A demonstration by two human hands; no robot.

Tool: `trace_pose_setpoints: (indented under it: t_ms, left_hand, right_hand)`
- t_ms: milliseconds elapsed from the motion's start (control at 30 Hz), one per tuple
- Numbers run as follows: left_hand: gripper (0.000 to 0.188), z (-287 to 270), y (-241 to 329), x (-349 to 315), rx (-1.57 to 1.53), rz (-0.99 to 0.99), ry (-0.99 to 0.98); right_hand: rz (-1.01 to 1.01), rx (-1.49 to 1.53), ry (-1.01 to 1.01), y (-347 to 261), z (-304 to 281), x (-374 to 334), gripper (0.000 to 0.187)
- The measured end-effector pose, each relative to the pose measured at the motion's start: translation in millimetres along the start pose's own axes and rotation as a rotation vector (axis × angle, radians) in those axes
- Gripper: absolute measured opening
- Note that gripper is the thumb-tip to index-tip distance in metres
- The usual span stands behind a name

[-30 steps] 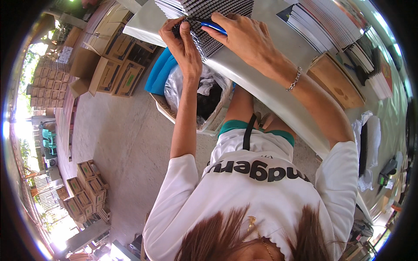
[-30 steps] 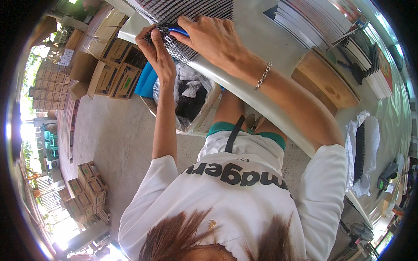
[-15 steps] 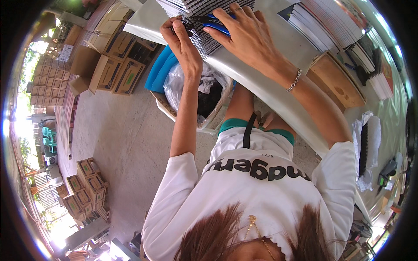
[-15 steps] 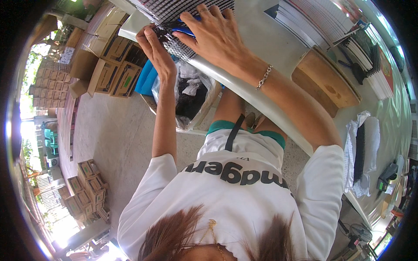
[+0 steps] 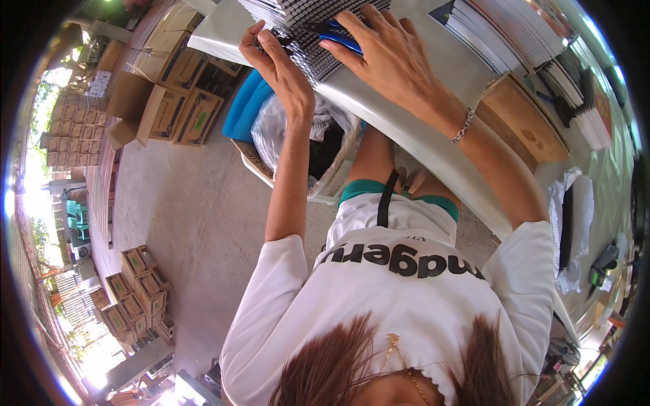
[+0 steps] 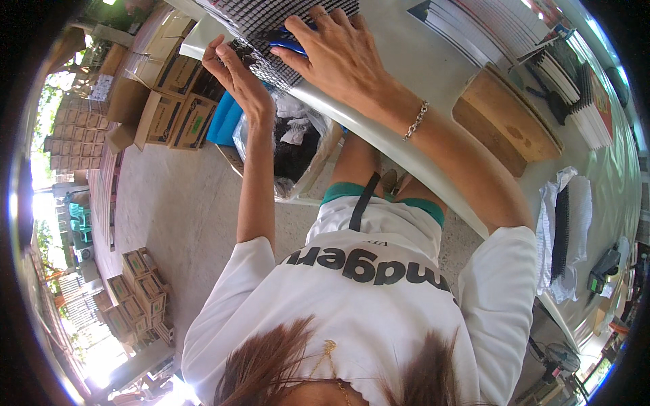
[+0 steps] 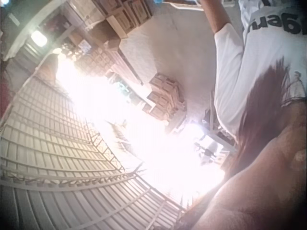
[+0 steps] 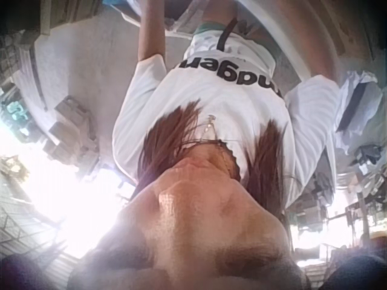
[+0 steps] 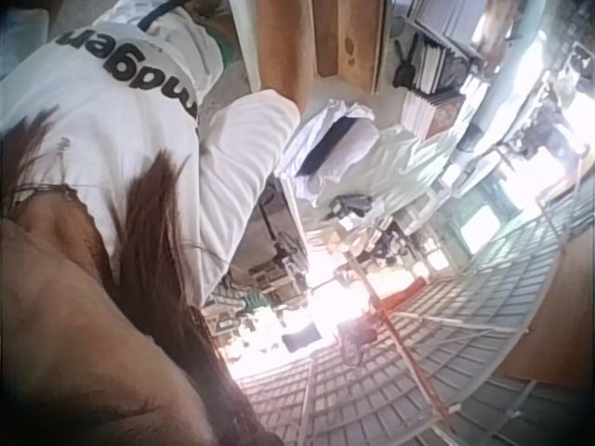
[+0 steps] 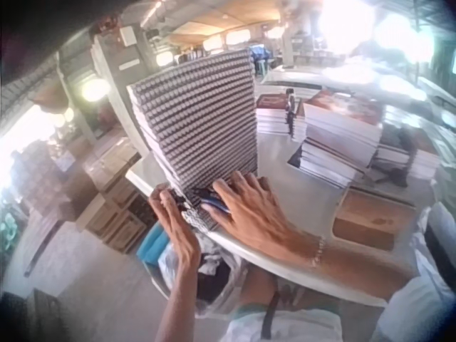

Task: The person uses blue-handled snips to cut the excess ends of spiral bindings on a stack of notebooks, then places the notebooks onto another pile.

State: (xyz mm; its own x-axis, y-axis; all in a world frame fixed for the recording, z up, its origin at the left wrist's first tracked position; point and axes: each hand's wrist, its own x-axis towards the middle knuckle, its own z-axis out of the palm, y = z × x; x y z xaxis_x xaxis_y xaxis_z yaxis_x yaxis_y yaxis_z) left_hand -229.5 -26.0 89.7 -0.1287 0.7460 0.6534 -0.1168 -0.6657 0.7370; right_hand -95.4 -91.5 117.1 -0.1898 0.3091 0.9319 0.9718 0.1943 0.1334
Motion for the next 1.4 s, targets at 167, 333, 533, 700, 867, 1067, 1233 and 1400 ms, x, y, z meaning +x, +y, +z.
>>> trace_pose_setpoints:
  t_ms: [167, 333, 533, 700, 867, 1067, 1233, 1400]
  left_hand:
    - [0.037, -10, -15, -4, 0.074, -0.021, -0.089]
    - [0.034, -10, -15, -7, 0.065, -0.014, -0.134]
    - [0.035, -19, -25, -7, 0.048, -0.045, -0.142]
    - [0.034, -13, -23, -7, 0.019, -0.027, -0.141]
    - [0.033, -15, -22, -7, 0.056, 0.039, -0.121]
    - [0.04, -10, -14, -10, 0.09, -0.031, -0.112]
    - [0.042, -10, -12, -11, 0.093, -0.019, -0.109]
    - [0.042, -11, -16, -9, 0.067, -0.006, -0.108]
  right_hand:
    - [0.355, 0.136, -0.581, -18, -16, 10, 0.048]
    - [0.401, 0.144, -0.588, -22, -18, 10, 0.05]
    - [0.46, 0.147, -0.64, -26, -23, 11, 0.053]
    - [0.365, -0.026, -0.511, -14, 4, -9, 0.053]
    - [0.327, 0.196, -0.601, -13, -1, -1, 0.039]
    - [0.196, 0.126, -0.205, -7, -4, -11, 0.036]
    - [0.294, 0.096, -0.502, -15, -21, 3, 0.042]
    - [0.358, 0.1, -0.555, -20, -15, 2, 0.048]
